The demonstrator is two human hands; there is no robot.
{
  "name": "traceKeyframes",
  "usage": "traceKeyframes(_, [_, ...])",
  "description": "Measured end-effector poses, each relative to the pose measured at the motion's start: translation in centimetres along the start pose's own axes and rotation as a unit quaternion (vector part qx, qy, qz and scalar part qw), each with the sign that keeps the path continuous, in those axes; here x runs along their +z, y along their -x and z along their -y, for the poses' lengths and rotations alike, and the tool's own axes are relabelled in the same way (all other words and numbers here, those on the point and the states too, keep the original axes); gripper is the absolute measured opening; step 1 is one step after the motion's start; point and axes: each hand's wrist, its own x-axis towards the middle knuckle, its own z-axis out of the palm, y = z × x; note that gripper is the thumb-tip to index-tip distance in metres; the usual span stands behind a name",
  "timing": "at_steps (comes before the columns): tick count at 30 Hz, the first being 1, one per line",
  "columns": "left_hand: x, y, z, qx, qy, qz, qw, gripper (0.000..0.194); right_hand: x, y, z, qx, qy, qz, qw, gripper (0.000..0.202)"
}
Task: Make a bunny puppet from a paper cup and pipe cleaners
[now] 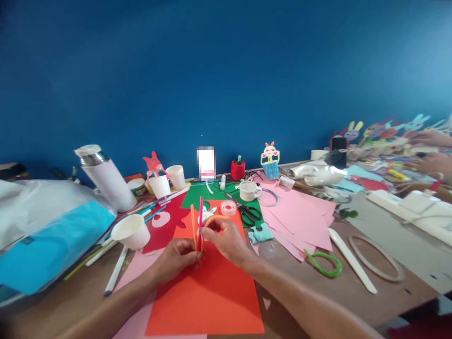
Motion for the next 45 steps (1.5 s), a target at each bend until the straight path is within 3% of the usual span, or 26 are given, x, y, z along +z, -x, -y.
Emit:
traceKeyframes(4, [0.1, 0.0, -0.1, -0.006, 0.002, 0.002, 1.0, 0.023, 0.0, -0.2, -0.2, 0.014, -0.027, -0.029, 0.999, 0.016])
traceKeyframes(16, [0.1, 0.1, -0.5, -0.024, 0.028, 0.019, 0.999, 0.026, 0.2, -0.1, -0.8, 0.04, -0.111, -0.01, 0.993, 0.019])
traceKeyframes(24, [-0.1, -0.2, 0.2, 0.006, 0.011, -0.029, 1.0, 0.024, 1.5, 0.4, -2.3, 0.054, -0.031, 0.054, 0.997, 0.017])
traceKeyframes(30, [-0.2, 0.2, -1.1, 0.018, -0.038, -0.02, 0.999, 0.024, 1.0, 0.3, -1.9, 0.048, -0.003, 0.034, 0.998, 0.02])
traceKeyframes(32, [-0.6, 0.2, -1.3, 0.018, -0.063, -0.046, 0.997, 0.028, 0.8, 0.3, -1.6, 0.04, 0.0, 0.047, 0.998, 0.019])
traceKeyframes(34, [-1.2, 0.0, -1.4, 0.036, -0.076, -0.084, 0.993, 0.03, 0.7, 0.4, -1.4, 0.031, 0.0, 0.071, 0.997, 0.017])
traceKeyframes(37, [-1.9, -0.2, -1.9, 0.064, -0.005, -0.071, 0.995, 0.04, 0.8, 0.5, -1.5, 0.027, 0.004, 0.108, 0.994, 0.015])
traceKeyframes(39, [-2.2, -0.2, -2.4, 0.109, 0.013, -0.092, 0.99, 0.049, 1.0, 0.6, -1.6, 0.033, 0.004, 0.125, 0.992, 0.015])
traceKeyframes(42, [-2.6, 0.0, -2.8, 0.199, -0.096, -0.149, 0.964, 0.048, 1.1, 0.6, -1.6, 0.038, -0.007, 0.139, 0.99, 0.014])
traceKeyframes(45, [-3.3, 0.0, -2.5, 0.291, -0.274, -0.184, 0.898, 0.033, 1.1, 0.7, -1.2, 0.04, -0.012, 0.141, 0.989, 0.013])
